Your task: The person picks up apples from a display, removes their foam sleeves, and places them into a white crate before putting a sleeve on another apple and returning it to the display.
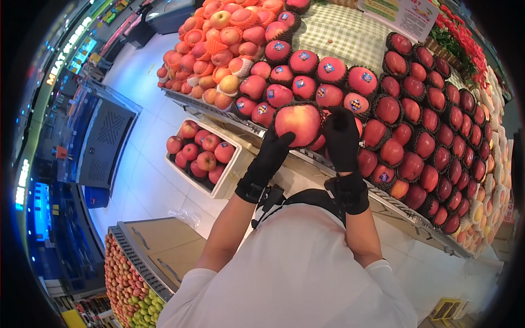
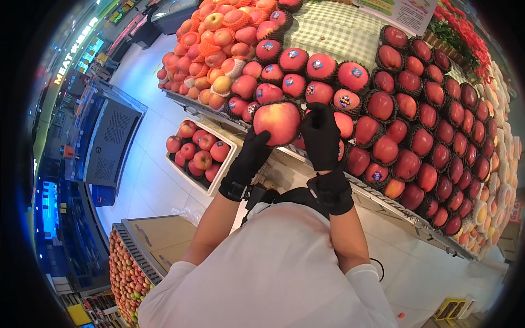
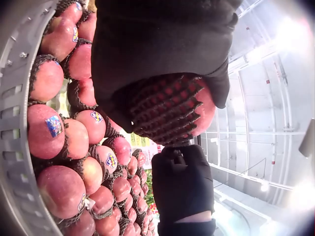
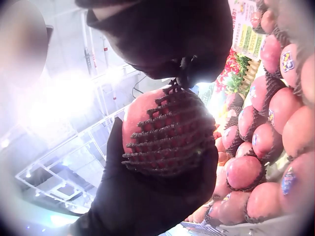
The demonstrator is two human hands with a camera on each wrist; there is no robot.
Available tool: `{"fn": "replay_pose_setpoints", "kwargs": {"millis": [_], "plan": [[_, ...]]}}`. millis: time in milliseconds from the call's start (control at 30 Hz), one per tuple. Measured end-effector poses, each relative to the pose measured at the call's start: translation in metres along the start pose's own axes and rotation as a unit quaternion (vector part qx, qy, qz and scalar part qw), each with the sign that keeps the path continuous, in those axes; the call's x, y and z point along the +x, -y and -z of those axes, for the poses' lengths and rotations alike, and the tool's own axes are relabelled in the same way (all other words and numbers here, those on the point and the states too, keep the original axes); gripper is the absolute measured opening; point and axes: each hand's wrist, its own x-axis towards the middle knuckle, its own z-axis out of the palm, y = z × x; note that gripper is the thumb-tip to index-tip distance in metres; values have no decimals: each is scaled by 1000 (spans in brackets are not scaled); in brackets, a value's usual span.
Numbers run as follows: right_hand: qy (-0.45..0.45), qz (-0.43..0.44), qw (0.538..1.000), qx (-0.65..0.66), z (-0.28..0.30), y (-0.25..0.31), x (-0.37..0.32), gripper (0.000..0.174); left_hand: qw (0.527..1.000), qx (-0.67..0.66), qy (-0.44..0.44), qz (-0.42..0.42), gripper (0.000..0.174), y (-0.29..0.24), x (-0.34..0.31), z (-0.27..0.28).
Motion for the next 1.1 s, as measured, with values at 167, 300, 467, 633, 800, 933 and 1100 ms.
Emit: {"fn": "replay_pose_setpoints", "kwargs": {"millis": [167, 300, 467, 633, 800, 933, 1100], "plan": [[66, -72, 991, 96, 6, -16, 2, 27, 998, -53, 18, 18, 75, 3, -4, 9], [122, -124, 981, 82, 8, -28, -3, 43, 997, -63, 35, 18, 77, 0, -7, 8], [173, -255, 923, 229, 12, -56, -13, 60, 997, 81, -2, 11, 79, -3, -5, 8], [188, -184, 940, 219, 16, -53, -18, 55, 975, 217, -4, -44, 77, -4, 0, 7], [154, -219, 936, 228, 11, -19, -19, 66, 972, 230, -13, -46, 71, -20, -2, -9], [150, -184, 950, 204, 11, -15, -20, 68, 966, 254, -30, -34, 65, -23, -3, -14], [152, -122, 964, 182, 10, -10, -15, 72, 965, 260, -35, -26, 61, -24, -5, -17]]}}
